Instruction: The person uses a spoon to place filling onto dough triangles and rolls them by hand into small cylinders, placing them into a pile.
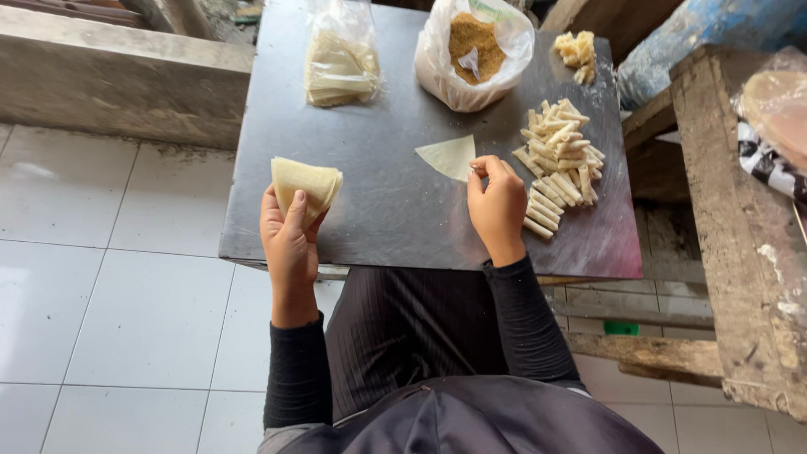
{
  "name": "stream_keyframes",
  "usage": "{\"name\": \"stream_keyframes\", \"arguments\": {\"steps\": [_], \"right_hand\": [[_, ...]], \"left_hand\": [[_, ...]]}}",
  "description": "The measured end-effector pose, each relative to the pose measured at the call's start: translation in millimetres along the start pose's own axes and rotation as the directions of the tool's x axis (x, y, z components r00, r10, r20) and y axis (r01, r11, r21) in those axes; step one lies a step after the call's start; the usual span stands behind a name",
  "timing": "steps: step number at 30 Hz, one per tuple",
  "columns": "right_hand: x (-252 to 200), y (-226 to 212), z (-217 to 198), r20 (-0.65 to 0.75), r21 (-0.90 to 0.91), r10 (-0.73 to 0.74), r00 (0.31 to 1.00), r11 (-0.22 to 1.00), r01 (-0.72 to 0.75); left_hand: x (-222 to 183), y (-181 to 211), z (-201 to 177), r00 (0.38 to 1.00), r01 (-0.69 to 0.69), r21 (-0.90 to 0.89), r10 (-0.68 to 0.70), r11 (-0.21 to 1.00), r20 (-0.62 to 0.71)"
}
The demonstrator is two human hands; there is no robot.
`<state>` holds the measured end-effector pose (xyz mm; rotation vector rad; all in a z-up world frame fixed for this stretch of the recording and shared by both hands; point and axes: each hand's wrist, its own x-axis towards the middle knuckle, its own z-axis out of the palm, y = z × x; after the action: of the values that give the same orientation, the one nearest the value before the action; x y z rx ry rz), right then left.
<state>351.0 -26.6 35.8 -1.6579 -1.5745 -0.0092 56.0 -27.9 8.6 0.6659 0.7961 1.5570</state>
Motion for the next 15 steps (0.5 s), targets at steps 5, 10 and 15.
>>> {"name": "stream_keyframes", "arguments": {"steps": [5,10,15], "right_hand": [[1,12,-15,0.136,0.088,-0.011,0.991,0.996,-0.001],[0,14,-28,0.238,0.189,-0.017,0.971,0.982,-0.029],[1,16,-35,0.288,0.065,-0.14,0.947,0.99,0.126]], "left_hand": [[-10,-4,19,0.996,0.001,0.038,-0.004,0.999,0.087],[-19,-1,23,0.993,-0.014,0.073,0.005,0.997,0.116],[-22,-6,23,0.994,-0.012,0.1,0.001,0.995,0.111]]}}
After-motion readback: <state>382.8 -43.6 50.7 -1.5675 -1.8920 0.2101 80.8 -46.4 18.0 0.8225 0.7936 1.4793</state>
